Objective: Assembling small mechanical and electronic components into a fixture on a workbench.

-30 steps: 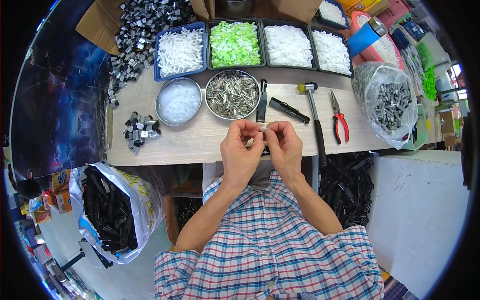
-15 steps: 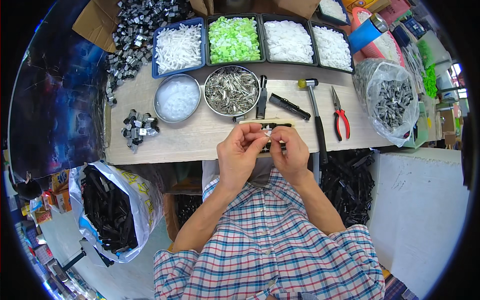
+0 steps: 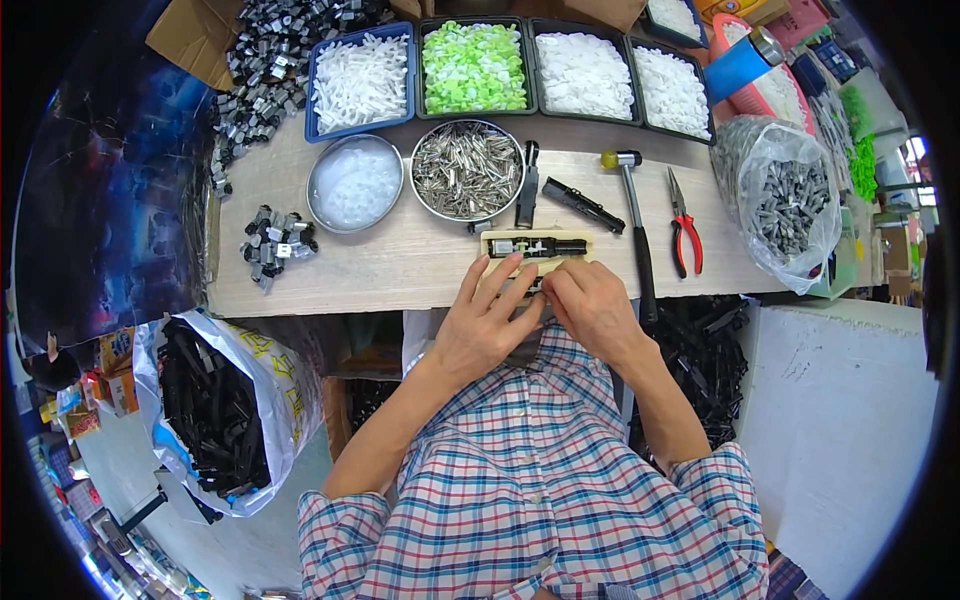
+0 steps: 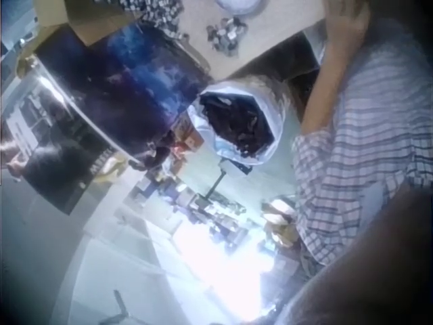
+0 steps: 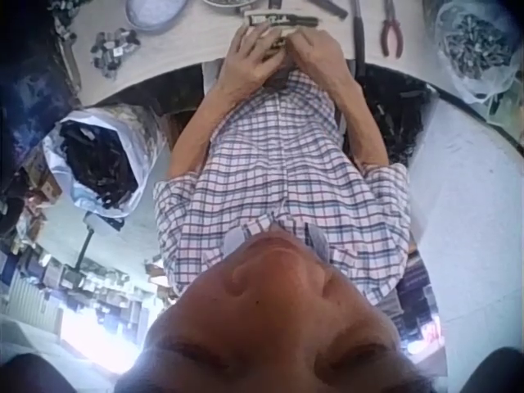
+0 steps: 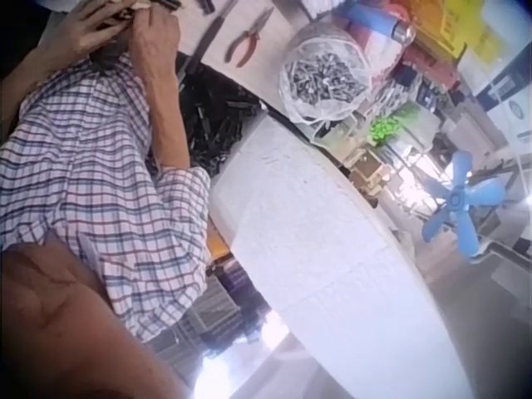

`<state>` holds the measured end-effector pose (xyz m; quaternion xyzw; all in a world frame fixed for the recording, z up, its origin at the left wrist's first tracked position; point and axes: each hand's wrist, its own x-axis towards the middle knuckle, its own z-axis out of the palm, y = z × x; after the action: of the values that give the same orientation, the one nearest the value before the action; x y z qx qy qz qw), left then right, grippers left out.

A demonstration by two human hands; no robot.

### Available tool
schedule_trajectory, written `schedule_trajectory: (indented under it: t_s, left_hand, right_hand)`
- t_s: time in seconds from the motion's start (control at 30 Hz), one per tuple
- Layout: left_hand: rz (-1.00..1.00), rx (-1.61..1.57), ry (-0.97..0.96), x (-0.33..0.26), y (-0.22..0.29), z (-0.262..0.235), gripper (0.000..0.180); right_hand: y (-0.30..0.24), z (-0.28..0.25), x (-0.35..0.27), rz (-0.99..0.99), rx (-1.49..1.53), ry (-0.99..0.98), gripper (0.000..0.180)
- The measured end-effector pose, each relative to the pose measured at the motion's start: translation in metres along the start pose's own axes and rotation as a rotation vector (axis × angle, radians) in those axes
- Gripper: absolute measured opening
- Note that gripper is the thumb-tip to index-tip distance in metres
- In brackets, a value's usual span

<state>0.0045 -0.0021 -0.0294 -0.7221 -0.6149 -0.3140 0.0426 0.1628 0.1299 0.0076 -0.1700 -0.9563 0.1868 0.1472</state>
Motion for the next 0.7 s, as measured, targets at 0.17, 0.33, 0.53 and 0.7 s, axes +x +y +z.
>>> schedule_trajectory:
  t_s: [0.17,0.33,0.53,0.7]
  left_hand:
    - [0.092,0.069,-0.051,-0.002,-0.005,0.004,0.027]
    - [0.071,0.197,-0.048,-0.006,0.006,0.011,0.019]
    - [0.022,0.316,0.022,-0.009,0.01,0.028,0.017]
    - [0.199,0.232,-0.032,-0.021,-0.024,0.014,0.029]
  right_hand:
    - [0.001,-0.001,0.003,-0.015,0.008,-0.001,0.022]
    - [0.002,-0.001,0.004,0.015,0.066,0.006,0.017]
    - [0.01,-0.013,0.004,0.074,0.174,0.06,0.017]
    - [0.075,-0.082,-0.02,0.4,-0.129,0.647,0.018]
